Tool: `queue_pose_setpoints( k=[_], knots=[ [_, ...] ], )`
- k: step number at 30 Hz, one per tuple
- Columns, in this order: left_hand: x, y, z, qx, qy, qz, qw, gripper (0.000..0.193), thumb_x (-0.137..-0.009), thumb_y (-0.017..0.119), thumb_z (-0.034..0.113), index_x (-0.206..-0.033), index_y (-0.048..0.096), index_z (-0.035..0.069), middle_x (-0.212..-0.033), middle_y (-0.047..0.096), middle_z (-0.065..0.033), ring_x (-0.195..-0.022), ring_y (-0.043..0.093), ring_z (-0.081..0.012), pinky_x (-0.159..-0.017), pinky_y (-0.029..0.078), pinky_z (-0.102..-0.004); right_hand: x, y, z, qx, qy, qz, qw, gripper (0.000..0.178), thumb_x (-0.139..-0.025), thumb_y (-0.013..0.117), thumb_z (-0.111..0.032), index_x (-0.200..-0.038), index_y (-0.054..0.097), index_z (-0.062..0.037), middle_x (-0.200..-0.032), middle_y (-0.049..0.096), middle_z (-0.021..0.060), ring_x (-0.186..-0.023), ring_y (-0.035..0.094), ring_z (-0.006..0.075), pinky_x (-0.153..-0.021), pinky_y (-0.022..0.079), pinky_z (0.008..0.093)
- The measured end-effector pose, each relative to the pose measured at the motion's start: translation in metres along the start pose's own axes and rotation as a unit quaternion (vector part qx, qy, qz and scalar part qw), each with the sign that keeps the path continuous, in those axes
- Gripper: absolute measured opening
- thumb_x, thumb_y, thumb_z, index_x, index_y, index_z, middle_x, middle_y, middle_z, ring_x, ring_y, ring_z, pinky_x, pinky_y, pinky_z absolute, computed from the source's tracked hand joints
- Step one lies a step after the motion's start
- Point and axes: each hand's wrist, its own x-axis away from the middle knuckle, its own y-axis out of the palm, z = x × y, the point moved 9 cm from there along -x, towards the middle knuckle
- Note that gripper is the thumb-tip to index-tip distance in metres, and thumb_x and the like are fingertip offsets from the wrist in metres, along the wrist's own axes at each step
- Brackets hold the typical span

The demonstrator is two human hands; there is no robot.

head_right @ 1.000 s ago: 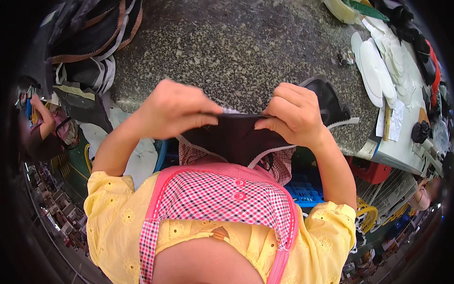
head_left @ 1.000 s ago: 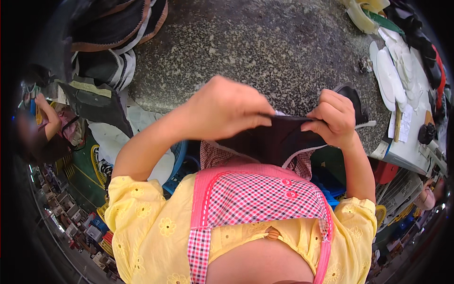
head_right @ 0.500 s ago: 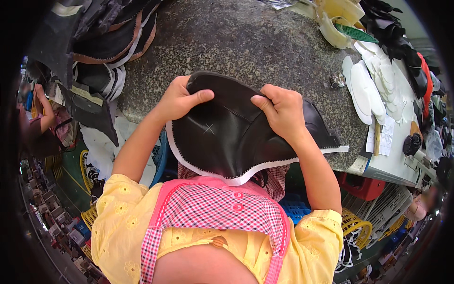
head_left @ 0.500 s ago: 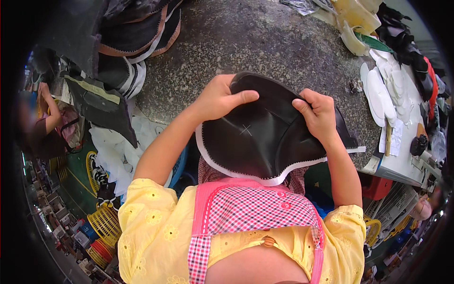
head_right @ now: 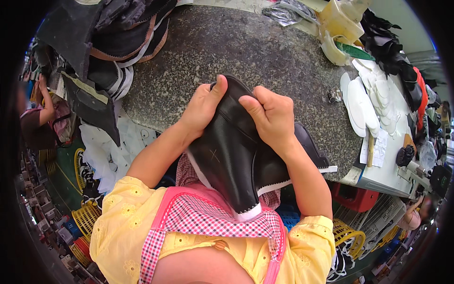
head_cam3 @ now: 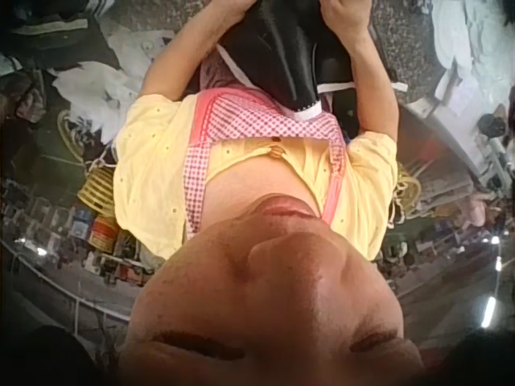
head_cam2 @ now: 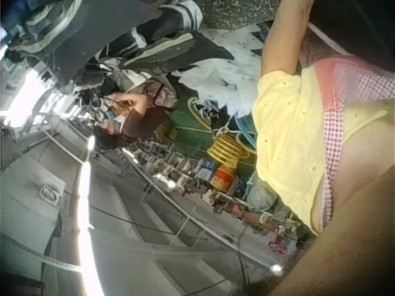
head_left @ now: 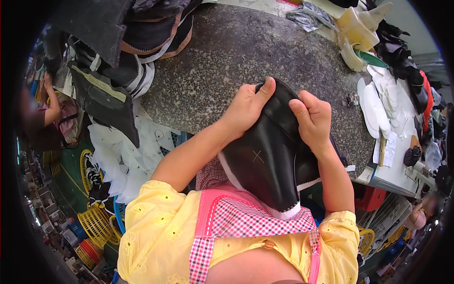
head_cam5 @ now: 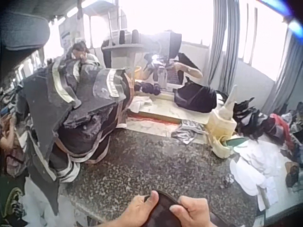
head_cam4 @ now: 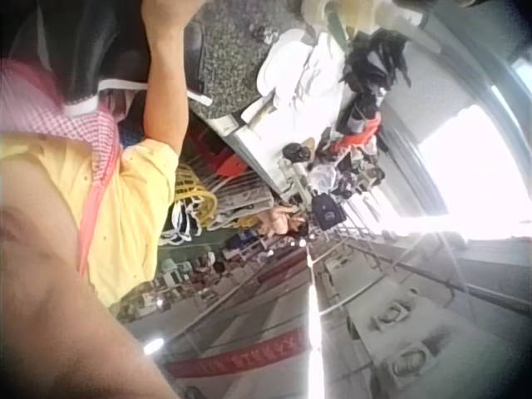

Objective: Assembling shoe components by hand, including lining and outer leather parts.

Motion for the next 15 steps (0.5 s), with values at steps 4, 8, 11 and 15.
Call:
queue_pose_setpoints(
  k=[4,8,11,15],
  knots=[
    [-0.004,0.004,0.01,0.125,-0.016,-0.016,0.992,0.044,-0.091,0.045,0.039,-0.082,0.064,0.0,-0.073,0.063,-0.0032,-0.063,0.058,-0.0093,-0.06,0.047,-0.0218,0.001,-0.003,0.005,-0.101,0.058,-0.069,0.991,0.027,-0.081,0.063,-0.017,-0.066,0.047,-0.0011,-0.054,0.038,0.0036,-0.054,0.041,0.0056,-0.048,0.033,0.0235],
    [-0.009,0.002,0.021,0.111,0.03,-0.009,0.993,0.032,-0.089,0.048,0.027,-0.078,0.062,0.001,-0.073,0.063,-0.0032,-0.061,0.058,-0.0084,-0.059,0.047,-0.021,0.014,-0.017,-0.015,-0.114,0.022,-0.029,0.993,0.01,-0.08,0.062,-0.01,-0.078,0.057,-0.0007,-0.062,0.051,0.0014,-0.057,0.045,0.0069,-0.053,0.037,0.0207],
    [-0.008,0.004,0.015,0.124,0.048,-0.001,0.991,0.032,-0.089,0.049,0.028,-0.074,0.061,0.002,-0.07,0.061,-0.0014,-0.06,0.055,-0.0065,-0.057,0.045,-0.0195,0.019,-0.024,-0.017,-0.115,0.005,0.025,0.993,0.01,-0.078,0.063,-0.004,-0.086,0.061,0.0019,-0.07,0.06,0.0032,-0.062,0.053,0.0069,-0.057,0.041,0.0201],
    [0.014,0.0,0.039,-0.003,0.165,0.063,0.984,0.037,-0.09,0.049,0.029,-0.066,0.056,0.003,-0.061,0.053,0.0034,-0.057,0.046,-0.0024,-0.05,0.037,-0.0199,0.027,-0.028,-0.01,-0.165,0.035,0.017,0.986,0.01,-0.078,0.063,-0.003,-0.086,0.061,0.0027,-0.072,0.061,0.0021,-0.064,0.053,0.0057,-0.057,0.042,0.0199]
  ],
)
